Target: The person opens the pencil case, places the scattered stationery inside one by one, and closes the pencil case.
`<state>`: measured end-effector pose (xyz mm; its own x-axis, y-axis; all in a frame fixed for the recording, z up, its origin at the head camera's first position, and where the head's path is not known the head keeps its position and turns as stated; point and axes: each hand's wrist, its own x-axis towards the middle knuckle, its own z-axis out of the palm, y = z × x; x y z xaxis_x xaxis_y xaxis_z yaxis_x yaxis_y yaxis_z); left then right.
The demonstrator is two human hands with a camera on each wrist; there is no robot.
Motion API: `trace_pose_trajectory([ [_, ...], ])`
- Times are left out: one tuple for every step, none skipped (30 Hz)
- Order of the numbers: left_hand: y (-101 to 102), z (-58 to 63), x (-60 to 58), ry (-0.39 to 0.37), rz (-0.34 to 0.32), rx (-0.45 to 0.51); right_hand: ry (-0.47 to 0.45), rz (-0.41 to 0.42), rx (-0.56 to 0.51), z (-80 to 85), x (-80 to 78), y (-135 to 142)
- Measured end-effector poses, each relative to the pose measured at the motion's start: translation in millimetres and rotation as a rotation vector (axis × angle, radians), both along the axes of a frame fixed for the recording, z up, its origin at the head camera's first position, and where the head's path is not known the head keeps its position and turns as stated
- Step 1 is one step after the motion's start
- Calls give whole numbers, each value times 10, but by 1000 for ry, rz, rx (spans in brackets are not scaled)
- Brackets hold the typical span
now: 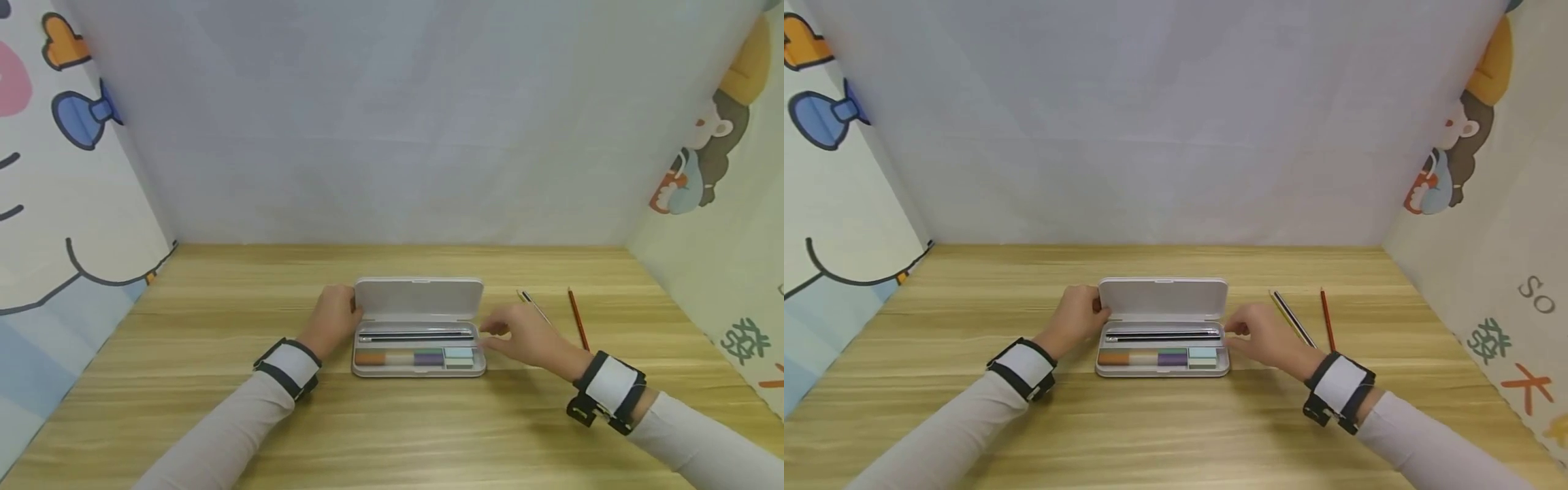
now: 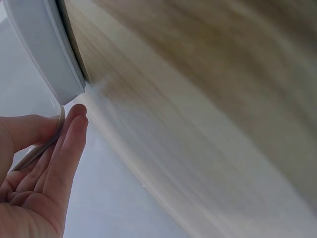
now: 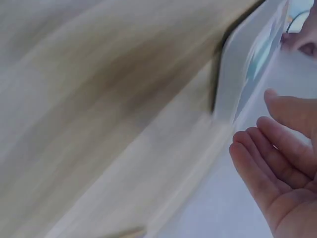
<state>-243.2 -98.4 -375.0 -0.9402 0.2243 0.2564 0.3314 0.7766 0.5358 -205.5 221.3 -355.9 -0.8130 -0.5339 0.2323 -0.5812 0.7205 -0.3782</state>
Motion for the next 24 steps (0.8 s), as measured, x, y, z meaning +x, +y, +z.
trace_pose_trajectory([
  [0,1,-5,-4,0,-4,13,-34,7,15,-14,65],
  [0,3,-10,-10,2,-5,29,-69,16,35,-32,136],
  [0,7,-13,-14,4,-8,41,-104,22,57,-56,216],
  [-2,12,-16,-17,7,-9,56,-138,33,79,-89,301],
  [-3,17,-18,-19,10,-12,71,-176,41,104,-125,386],
  [-5,21,-19,-23,14,-13,81,-219,53,131,-156,475],
  [-6,27,-19,-26,18,-13,81,-266,71,160,-180,562],
  [-7,33,-18,-27,19,-13,75,-300,83,179,-204,650],
  [-8,37,-16,-25,18,-13,56,-330,98,193,-226,733],
  [-9,38,-16,-24,18,-13,28,-358,119,206,-244,811],
  [-11,37,-15,-22,15,-15,-17,-390,142,219,-252,879],
  [-10,36,-14,-25,13,-14,-66,-424,164,219,-256,939],
  [-10,33,-13,-29,11,-12,-112,-453,187,217,-260,989],
  [-9,29,-12,-36,11,-10,-153,-477,209,209,-262,1031],
  [-8,25,-10,-42,10,-9,-193,-498,223,200,-261,1066],
  [-6,20,-9,-51,12,-8,-225,-519,237,191,-257,1096],
  [-5,18,-5,-59,13,-7,-251,-538,245,179,-250,1119],
  [-2,16,-3,-64,14,-4,-267,-555,250,165,-243,1137],
  [-1,14,-1,-65,14,-1,-277,-563,258,154,-236,1155],
  [0,14,3,-64,14,1,-284,-567,260,147,-230,1170],
  [1,17,6,-61,13,3,-286,-573,257,138,-224,1182],
  [2,16,9,-57,12,5,-284,-580,260,130,-221,1191],
  [3,16,9,-53,11,6,-281,-585,258,123,-218,1197],
  [2,13,8,-48,9,7,-277,-593,256,113,-216,1200],
])
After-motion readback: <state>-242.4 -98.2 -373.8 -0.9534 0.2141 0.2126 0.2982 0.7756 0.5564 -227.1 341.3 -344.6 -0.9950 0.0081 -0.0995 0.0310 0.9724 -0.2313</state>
